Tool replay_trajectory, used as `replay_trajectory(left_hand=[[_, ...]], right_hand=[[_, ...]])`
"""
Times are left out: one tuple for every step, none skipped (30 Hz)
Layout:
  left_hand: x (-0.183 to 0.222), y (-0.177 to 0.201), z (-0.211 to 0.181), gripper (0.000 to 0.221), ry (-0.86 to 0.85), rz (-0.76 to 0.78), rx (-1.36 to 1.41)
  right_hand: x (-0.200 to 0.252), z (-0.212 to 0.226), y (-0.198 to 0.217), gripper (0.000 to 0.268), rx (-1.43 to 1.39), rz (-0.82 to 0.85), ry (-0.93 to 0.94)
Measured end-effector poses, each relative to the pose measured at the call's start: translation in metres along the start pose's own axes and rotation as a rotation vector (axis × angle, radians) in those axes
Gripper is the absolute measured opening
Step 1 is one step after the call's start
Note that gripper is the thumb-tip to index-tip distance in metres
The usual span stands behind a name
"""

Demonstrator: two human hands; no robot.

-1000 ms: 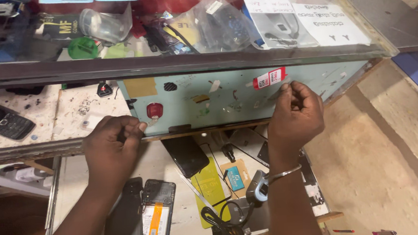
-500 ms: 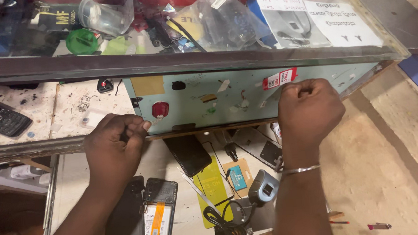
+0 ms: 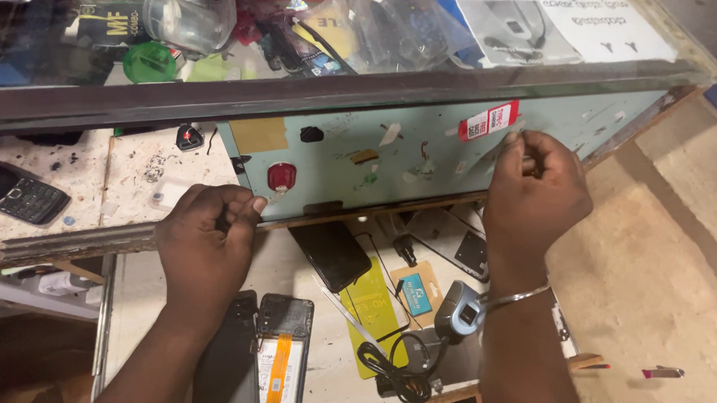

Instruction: The person disassembles a smartphone by removing the back cover and disconnecting internal components. They then reassemble the device by reconnecting the components and snapping the back cover back into place.

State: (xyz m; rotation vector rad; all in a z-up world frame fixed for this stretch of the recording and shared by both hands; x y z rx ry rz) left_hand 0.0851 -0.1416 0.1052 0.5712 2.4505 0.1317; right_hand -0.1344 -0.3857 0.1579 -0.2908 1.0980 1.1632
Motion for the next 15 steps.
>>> replay_trajectory(left_hand=[[0.000, 0.000, 0.000, 0.010, 0.006, 0.000, 0.004], [0.001, 0.000, 0.000, 0.010, 0.017, 0.002, 0.005], [0.000, 0.000, 0.000, 0.010, -0.004, 0.000, 0.014], [0.001, 0.000, 0.000, 0.010, -0.019, -0.004, 0.019], [0.000, 0.000, 0.001, 0.009, -0.034, -0.008, 0.024], [0.001, 0.001, 0.001, 0.009, -0.075, -0.001, -0.012], [0.000, 0.002, 0.002, 0.009, -0.115, 0.008, -0.048], [0.000, 0.003, 0.003, 0.009, -0.152, 0.020, -0.086], [0.001, 0.003, 0.005, 0.009, -0.145, 0.017, -0.070], [0.001, 0.003, 0.007, 0.008, -0.138, 0.015, -0.056], [0.002, 0.003, 0.008, 0.008, -0.130, 0.013, -0.041], [0.002, 0.003, 0.009, 0.008, -0.121, 0.016, -0.020], [0.004, 0.003, 0.010, 0.008, -0.111, 0.018, 0.002], [0.003, 0.003, 0.011, 0.008, -0.108, 0.018, 0.027], [0.003, 0.004, 0.011, 0.008, -0.123, 0.022, 0.028]], right_hand=[[0.000, 0.002, 0.001, 0.006, 0.073, -0.006, 0.052], [0.001, 0.002, 0.003, 0.005, 0.114, -0.008, 0.097], [-0.001, 0.001, 0.003, 0.004, 0.155, -0.009, 0.141], [-0.001, -0.001, 0.003, 0.003, 0.192, -0.003, 0.187], [-0.004, -0.005, 0.002, 0.003, 0.228, 0.002, 0.221], [-0.008, -0.011, 0.001, 0.004, 0.262, 0.014, 0.255], [-0.011, -0.016, -0.002, 0.006, 0.296, 0.026, 0.290], [-0.013, -0.022, -0.002, 0.004, 0.308, 0.025, 0.359], [-0.016, -0.028, -0.001, 0.004, 0.319, 0.024, 0.428], [-0.018, -0.037, -0.003, 0.004, 0.302, 0.039, 0.447], [-0.020, -0.047, -0.005, 0.005, 0.271, 0.064, 0.432], [-0.019, -0.056, -0.009, 0.007, 0.237, 0.084, 0.412], [-0.018, -0.066, -0.013, 0.012, 0.192, 0.113, 0.358], [-0.020, -0.075, -0.020, 0.013, 0.193, 0.133, 0.294], [-0.023, -0.084, -0.026, 0.014, 0.194, 0.152, 0.230]])
Point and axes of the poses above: each hand's wrist, its own x-axis away from the middle knuckle, its own y-axis out of the back of the hand, z = x × y, the point moved 3 cm from there along -x, towards the middle knuckle, and after that the axes turned 10 degrees about x, right-handed, at the moved point
